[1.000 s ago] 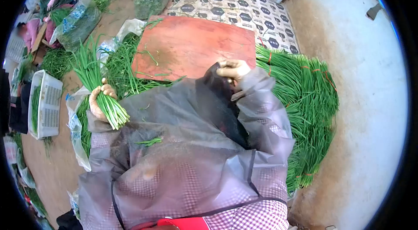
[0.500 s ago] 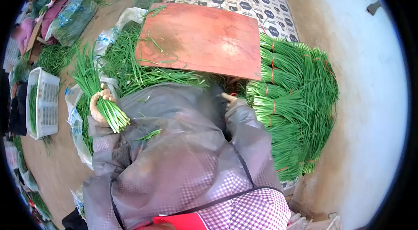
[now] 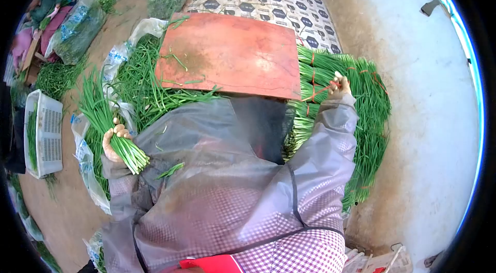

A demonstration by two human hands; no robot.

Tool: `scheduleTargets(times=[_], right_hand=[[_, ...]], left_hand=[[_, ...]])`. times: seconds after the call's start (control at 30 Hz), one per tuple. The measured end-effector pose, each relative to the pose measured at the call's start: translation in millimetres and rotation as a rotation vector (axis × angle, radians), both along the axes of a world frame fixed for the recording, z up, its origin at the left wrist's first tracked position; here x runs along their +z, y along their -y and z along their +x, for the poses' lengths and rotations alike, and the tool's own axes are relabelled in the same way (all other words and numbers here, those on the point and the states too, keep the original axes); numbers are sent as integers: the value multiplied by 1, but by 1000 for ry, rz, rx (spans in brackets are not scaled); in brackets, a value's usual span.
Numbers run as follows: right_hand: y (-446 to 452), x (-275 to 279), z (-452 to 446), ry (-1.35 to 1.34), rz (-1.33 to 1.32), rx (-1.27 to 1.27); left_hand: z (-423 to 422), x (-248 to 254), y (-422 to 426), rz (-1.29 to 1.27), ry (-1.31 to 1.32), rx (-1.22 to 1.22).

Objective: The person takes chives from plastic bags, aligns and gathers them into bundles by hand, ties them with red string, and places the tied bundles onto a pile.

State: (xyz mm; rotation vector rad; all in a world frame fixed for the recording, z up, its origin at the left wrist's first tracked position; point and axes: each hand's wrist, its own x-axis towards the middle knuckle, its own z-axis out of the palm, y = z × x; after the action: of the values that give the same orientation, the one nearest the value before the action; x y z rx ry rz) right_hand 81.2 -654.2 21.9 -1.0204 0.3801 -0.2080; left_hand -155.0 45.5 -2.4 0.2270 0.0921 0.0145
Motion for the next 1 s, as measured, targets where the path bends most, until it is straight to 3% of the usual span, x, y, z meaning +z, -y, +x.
scheduleTargets(times=[0.13,0.2,0.3,0.33,0.37,0.43,0.57,0.7,0.77,0.87,0.93,1.0], right_hand=[[-121,35,30,-36,114,95],[-185,18,49,-43,26,231],[-266,-34,75,-93,222,360],[-286,-69,86,-64,424,419],[-290,-144,128,99,921,852],[-341,-93,87,-356,366,566],[-342,-85,76,-470,241,757],[-318,-21,71,-216,-622,1252],[-327,37,61,215,-940,1255],[-358,76,50,460,-510,1199],[-367,103,53,598,-634,978],[-374,145,51,503,-579,643]], left_hand=[[0,1,0,36,-1,-8],[2,5,3,91,-33,10],[10,20,10,206,-86,16],[14,25,11,245,-110,-1],[18,26,11,281,-141,9],[31,40,18,331,-113,14],[65,68,37,500,-92,17],[116,93,71,766,-138,-45],[147,126,115,910,-182,-31],[205,134,170,1102,-21,62],[259,101,204,931,303,230],[288,110,231,926,341,209]])
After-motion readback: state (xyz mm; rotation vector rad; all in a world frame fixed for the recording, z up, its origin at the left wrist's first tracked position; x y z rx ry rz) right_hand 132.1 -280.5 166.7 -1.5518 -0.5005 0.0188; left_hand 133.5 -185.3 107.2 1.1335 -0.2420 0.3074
